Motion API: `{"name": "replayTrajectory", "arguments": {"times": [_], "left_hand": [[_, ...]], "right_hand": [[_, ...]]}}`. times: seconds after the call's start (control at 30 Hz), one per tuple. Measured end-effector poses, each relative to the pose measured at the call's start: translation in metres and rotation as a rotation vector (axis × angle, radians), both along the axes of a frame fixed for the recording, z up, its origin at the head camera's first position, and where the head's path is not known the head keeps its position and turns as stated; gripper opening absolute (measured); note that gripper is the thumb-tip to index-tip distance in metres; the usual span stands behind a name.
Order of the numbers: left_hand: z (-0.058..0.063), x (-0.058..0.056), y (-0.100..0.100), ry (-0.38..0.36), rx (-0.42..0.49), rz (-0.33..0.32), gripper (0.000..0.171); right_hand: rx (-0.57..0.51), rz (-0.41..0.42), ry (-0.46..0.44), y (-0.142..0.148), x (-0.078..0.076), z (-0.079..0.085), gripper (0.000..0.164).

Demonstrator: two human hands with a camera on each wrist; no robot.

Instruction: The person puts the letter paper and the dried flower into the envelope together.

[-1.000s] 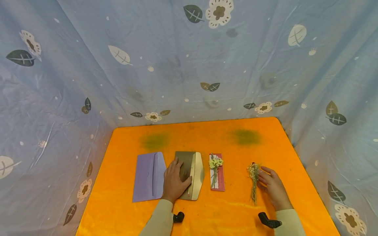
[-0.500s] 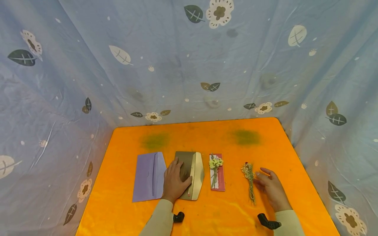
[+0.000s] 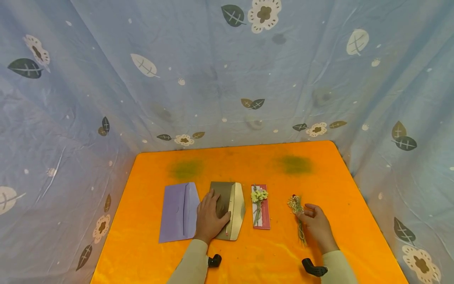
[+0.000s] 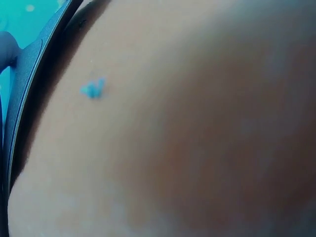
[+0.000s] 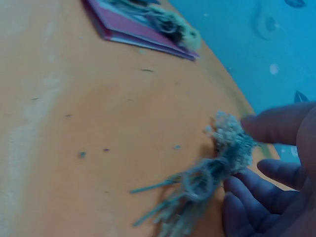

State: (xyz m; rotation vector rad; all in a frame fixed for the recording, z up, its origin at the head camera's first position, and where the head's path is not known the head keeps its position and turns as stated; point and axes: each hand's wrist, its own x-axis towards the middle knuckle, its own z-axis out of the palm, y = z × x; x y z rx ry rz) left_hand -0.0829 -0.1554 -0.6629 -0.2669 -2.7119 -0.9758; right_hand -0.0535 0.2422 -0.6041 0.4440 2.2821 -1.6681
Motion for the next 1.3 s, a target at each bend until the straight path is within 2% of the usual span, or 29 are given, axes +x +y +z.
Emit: {"name": "replayTrajectory", "arguments": {"times": [0.17,0.3,0.6,0.73,1.03,1.13,1.3], "left_hand": [[0.000,0.000,0.000,-0.014,0.004,0.001,0.077],[0.000,-0.001,0.001,-0.002,0.001,-0.001,0.076],[0.000,0.000,0.001,-0.013,0.004,-0.001,0.076],[-0.001,0.000,0.001,-0.019,0.003,-0.001,0.077],[-0.003,-0.001,0.001,-0.017,0.001,-0.001,0.076],[-0.004,-0.001,0.000,-0.015,-0.002,0.001,0.077],[-0.004,-0.001,0.000,-0.005,0.003,0.001,0.076]], "right_hand": [[0.148,-0.002,0.057,-0.010,0.001,-0.003,0.066],[0.168,-0.014,0.068,-0.014,0.001,-0.004,0.062],[-0.058,-0.004,-0.019,-0.008,-0.003,0.004,0.060],[-0.126,0.002,-0.061,-0.007,-0.006,0.007,0.058],[-0.165,-0.003,-0.068,-0.010,-0.007,0.012,0.053],[-0.171,-0.009,-0.061,-0.011,-0.007,0.013,0.055],[-0.253,-0.047,-0.051,-0.012,-0.008,0.012,0.063]]}}
